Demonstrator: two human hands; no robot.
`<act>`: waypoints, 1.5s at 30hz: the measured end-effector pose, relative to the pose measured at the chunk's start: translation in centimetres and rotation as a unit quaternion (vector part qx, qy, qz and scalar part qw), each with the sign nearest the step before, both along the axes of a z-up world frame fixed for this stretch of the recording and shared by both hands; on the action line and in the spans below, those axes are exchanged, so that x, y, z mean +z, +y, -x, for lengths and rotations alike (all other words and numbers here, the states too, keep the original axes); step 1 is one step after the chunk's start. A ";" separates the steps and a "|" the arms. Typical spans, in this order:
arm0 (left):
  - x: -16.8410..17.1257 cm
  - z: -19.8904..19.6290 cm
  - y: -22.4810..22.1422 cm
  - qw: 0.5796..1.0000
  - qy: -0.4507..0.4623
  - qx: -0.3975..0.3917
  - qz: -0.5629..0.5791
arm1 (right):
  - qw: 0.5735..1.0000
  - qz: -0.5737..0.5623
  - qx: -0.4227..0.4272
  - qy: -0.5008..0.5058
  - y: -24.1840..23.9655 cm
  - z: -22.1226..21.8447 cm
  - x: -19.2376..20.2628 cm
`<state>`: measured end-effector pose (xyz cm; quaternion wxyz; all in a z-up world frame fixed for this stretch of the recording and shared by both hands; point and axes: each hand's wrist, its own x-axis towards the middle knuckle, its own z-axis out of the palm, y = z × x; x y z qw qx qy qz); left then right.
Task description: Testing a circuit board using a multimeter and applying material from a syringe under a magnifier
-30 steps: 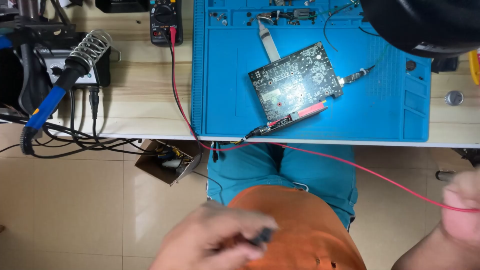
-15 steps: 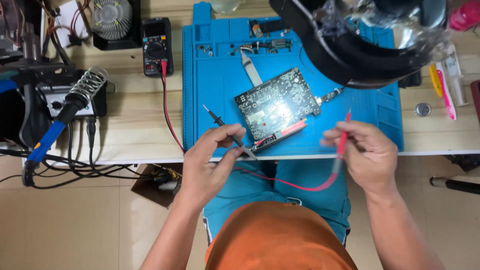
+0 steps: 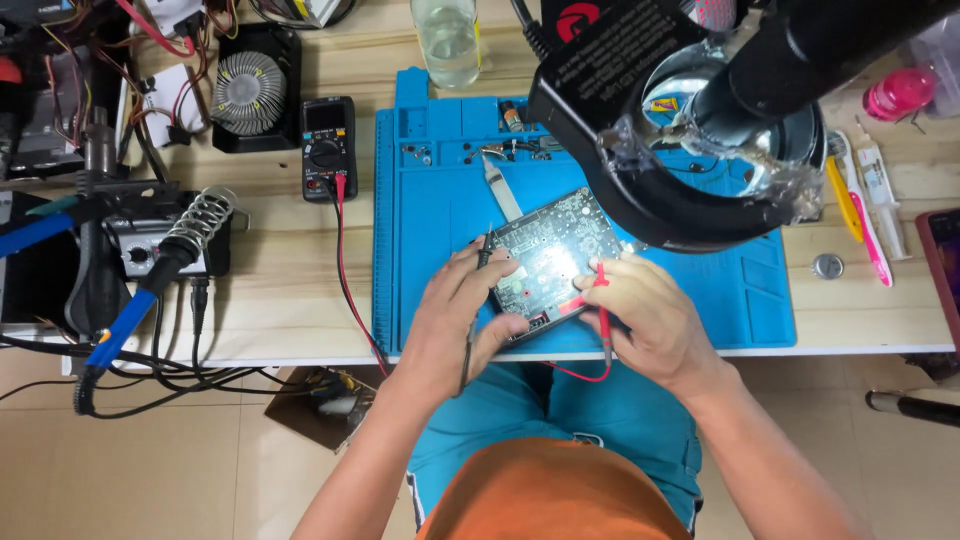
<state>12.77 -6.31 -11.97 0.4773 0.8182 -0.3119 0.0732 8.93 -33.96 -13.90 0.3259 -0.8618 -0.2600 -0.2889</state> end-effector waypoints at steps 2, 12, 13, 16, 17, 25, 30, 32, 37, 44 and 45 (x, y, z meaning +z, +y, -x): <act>0.4 0.0 -0.3 1.000 0.007 -0.010 -0.007 | 1.000 -0.002 0.001 0.000 0.0 0.1 -0.1; 1.1 -0.2 -1.2 0.970 0.087 -0.039 -0.223 | 0.992 0.067 0.065 0.089 -1.7 0.0 -1.0; 1.2 -0.3 -1.2 0.971 0.076 -0.034 -0.223 | 0.992 0.068 0.066 0.077 -1.6 -0.2 -0.5; 0.8 -0.5 -1.2 0.976 0.073 -0.033 -0.200 | 0.992 0.055 0.066 0.091 -1.4 -0.3 -0.1; 0.6 -0.5 -1.3 0.977 0.073 -0.029 -0.196 | 0.992 0.049 0.061 0.100 -1.4 -0.3 -0.3; 0.5 -1.1 -2.2 0.984 0.083 -0.008 -0.160 | 0.986 0.057 -0.013 0.156 -1.8 0.0 -1.8; -0.1 -1.4 -2.2 0.986 0.090 -0.015 -0.141 | 0.997 0.020 -0.052 0.049 -2.0 1.4 -0.9; 0.5 -1.5 -2.2 0.986 0.092 -0.020 -0.138 | 0.995 -0.038 -0.095 0.019 -2.3 2.6 0.8; 0.9 -1.1 -2.6 0.985 0.090 -0.025 -0.145 | 0.947 -0.141 -0.264 -0.119 -6.1 3.1 4.2; 0.7 -1.0 -3.4 0.984 0.093 -0.007 -0.151 | 0.977 -0.128 -0.151 -0.084 -7.0 0.5 12.6; 0.9 -1.0 -3.4 0.984 0.092 -0.007 -0.155 | 0.977 -0.118 -0.159 -0.073 -6.0 -0.1 14.1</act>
